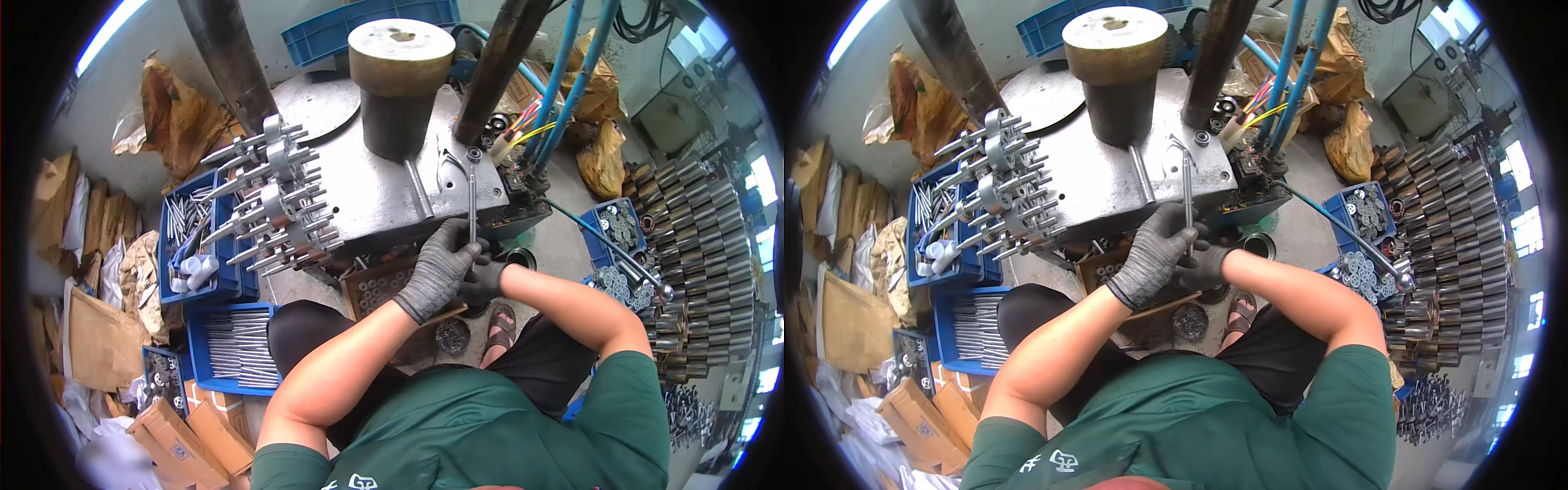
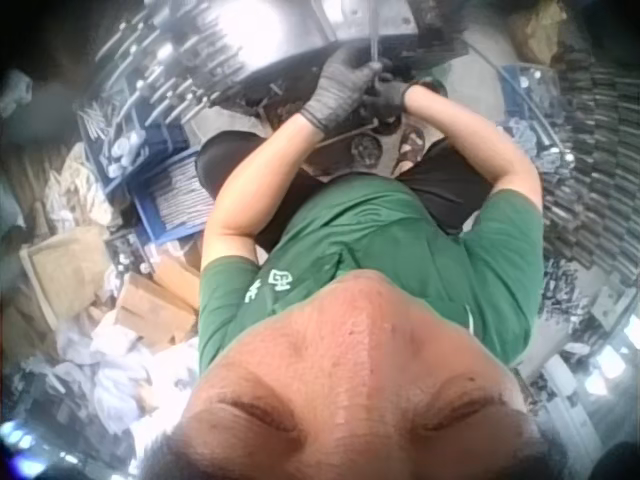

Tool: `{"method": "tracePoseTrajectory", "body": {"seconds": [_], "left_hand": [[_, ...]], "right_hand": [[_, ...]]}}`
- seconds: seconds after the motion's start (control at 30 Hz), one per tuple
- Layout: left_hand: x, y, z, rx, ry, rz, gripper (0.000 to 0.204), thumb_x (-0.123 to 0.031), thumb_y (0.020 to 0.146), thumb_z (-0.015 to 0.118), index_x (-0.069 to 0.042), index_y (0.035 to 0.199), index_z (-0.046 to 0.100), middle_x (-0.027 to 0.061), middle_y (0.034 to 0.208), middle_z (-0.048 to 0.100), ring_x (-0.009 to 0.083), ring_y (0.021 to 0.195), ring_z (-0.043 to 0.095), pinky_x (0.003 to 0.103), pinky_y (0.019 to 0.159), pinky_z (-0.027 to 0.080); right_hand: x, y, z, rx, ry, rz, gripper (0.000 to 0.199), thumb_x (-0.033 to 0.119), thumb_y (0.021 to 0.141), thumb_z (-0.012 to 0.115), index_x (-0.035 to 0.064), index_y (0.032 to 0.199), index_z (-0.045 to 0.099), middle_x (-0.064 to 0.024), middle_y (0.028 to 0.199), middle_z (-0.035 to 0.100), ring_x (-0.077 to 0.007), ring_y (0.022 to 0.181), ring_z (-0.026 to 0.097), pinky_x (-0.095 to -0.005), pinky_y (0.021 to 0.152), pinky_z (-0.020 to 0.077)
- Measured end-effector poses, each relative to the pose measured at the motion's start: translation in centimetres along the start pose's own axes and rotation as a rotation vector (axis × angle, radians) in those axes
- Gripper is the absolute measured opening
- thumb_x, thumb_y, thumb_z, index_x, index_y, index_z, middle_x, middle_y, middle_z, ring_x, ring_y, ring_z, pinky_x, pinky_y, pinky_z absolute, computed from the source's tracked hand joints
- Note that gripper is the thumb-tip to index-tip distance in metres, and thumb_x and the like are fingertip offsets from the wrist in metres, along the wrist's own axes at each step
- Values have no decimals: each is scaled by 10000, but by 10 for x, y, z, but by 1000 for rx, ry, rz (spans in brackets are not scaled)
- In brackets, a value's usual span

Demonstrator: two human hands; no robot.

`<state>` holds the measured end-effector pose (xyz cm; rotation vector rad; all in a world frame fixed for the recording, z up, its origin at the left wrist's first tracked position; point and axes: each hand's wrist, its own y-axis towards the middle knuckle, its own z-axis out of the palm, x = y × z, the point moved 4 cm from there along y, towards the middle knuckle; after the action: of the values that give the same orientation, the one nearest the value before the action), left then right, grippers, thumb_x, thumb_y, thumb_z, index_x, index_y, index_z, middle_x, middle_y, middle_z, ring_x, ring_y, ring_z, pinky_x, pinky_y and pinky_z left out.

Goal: Using a hydraulic press to assemble metal components in a factory setting.

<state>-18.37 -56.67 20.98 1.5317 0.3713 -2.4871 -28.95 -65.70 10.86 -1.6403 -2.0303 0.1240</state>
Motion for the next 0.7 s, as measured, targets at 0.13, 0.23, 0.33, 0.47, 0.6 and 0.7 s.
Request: {"method": "tracePoseTrajectory", "body": {"seconds": [0.13, 0.23, 0.33, 0.47, 0.6, 0.7], "left_hand": [[-17, -12, 2, -26, 156, -13, 263, -32, 931, 657, -16, 1176, 560, 73, 1018, 677, 142, 914, 660, 315, 778, 573], [-27, -17, 15, 12, 256, 54, 237, -43, 925, 671, -17, 1144, 584, 48, 983, 674, 87, 870, 625, 253, 730, 546], [-23, -22, 20, 37, 292, -141, 239, -53, 926, 670, -13, 1147, 588, 42, 980, 670, 87, 893, 614, 255, 781, 531], [-5, -21, 16, 120, 396, -90, 255, -81, 939, 652, -3, 1176, 598, 46, 984, 673, 96, 909, 618, 276, 821, 526], [1, -17, 16, 150, 286, -95, 264, -67, 958, 605, 10, 1211, 603, 60, 1035, 682, 113, 968, 626, 284, 852, 526], [8, -14, 9, 163, 261, -157, 276, -50, 959, 588, 14, 1228, 599, 69, 1080, 678, 130, 1018, 620, 295, 900, 517]], "right_hand": [[6, -48, -113, -285, 309, 416, 307, 191, 876, 656, 106, 1169, 682, -178, 1029, 715, -347, 824, 699, -415, 763, 570], [5, -82, -131, -861, 901, 450, 348, 117, 908, 630, 47, 1249, 636, -147, 1053, 727, -279, 839, 718, -365, 777, 582], [0, -89, -128, -1198, 1489, 395, 383, 33, 929, 594, -16, 1307, 565, -163, 1104, 707, -280, 924, 718, -378, 820, 598], [-3, -88, -123, -1272, 1664, 288, 426, -34, 922, 567, -46, 1343, 507, -223, 1176, 665, -339, 1019, 705, -425, 878, 601], [-1, -89, -122, -1226, 1569, 241, 361, -6, 926, 572, -43, 1285, 567, -204, 1206, 665, -293, 1036, 692, -392, 942, 566], [-2, -91, -124, -1216, 1414, 212, 305, 48, 942, 586, -28, 1236, 613, -183, 1219, 670, -260, 1054, 679, -371, 963, 546]]}}
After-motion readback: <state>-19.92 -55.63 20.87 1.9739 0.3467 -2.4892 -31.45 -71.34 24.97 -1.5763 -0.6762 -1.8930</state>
